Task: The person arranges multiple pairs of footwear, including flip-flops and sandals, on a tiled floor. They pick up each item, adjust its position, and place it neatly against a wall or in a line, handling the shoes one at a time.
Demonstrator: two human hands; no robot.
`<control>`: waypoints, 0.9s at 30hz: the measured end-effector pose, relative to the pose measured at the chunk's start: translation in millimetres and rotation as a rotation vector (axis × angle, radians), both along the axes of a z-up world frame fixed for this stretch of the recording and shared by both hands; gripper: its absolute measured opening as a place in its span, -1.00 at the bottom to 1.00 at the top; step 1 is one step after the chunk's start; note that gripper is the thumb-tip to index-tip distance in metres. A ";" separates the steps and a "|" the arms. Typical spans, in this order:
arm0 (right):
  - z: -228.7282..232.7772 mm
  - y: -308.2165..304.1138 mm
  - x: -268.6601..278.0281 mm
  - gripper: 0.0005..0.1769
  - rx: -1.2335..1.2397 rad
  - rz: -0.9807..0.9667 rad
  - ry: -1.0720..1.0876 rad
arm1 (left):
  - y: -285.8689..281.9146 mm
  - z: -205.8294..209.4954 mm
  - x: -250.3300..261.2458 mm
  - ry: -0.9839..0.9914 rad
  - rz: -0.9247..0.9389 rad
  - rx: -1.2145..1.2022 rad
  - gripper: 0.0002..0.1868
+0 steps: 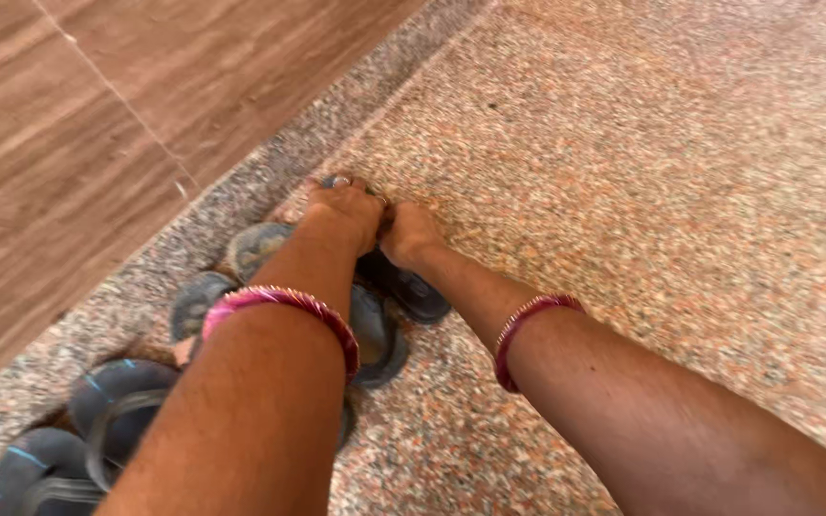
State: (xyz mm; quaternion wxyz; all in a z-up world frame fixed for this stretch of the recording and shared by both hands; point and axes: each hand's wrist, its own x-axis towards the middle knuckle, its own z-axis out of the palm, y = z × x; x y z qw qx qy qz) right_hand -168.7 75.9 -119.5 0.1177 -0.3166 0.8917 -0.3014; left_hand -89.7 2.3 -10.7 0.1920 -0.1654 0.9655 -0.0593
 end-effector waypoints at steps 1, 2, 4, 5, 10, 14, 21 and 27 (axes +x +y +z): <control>1.6 -8.2 1.7 -0.73 0.015 -0.005 -0.109 | -6.6 1.7 1.0 -0.004 0.003 -0.008 -0.43; 4.1 -12.0 7.2 -0.70 0.039 -0.012 -0.224 | -9.8 0.6 2.9 -0.014 0.003 -0.007 -0.40; 14.3 -16.9 20.8 -0.65 0.017 -0.030 -0.402 | -15.4 -2.3 5.3 -0.026 0.000 -0.015 -0.32; 19.3 -18.8 28.4 -0.62 -0.031 -0.042 -0.465 | -19.4 -3.3 7.2 -0.028 -0.003 -0.024 -0.25; 28.7 -30.0 38.0 -0.60 -0.147 -0.001 -0.567 | -35.1 -3.9 15.0 -0.012 0.048 0.019 -0.25; 23.6 -37.2 34.3 -0.60 -0.196 0.019 -0.635 | -38.5 0.8 17.1 -0.012 0.061 0.033 -0.16; 45.2 -37.2 35.8 -0.54 -0.079 0.025 -0.634 | -33.5 13.3 20.5 -0.094 0.028 -0.010 0.03; 76.2 -25.0 36.4 -0.42 0.185 -0.071 -0.156 | -38.8 8.5 17.6 -0.035 -0.018 -0.003 -0.23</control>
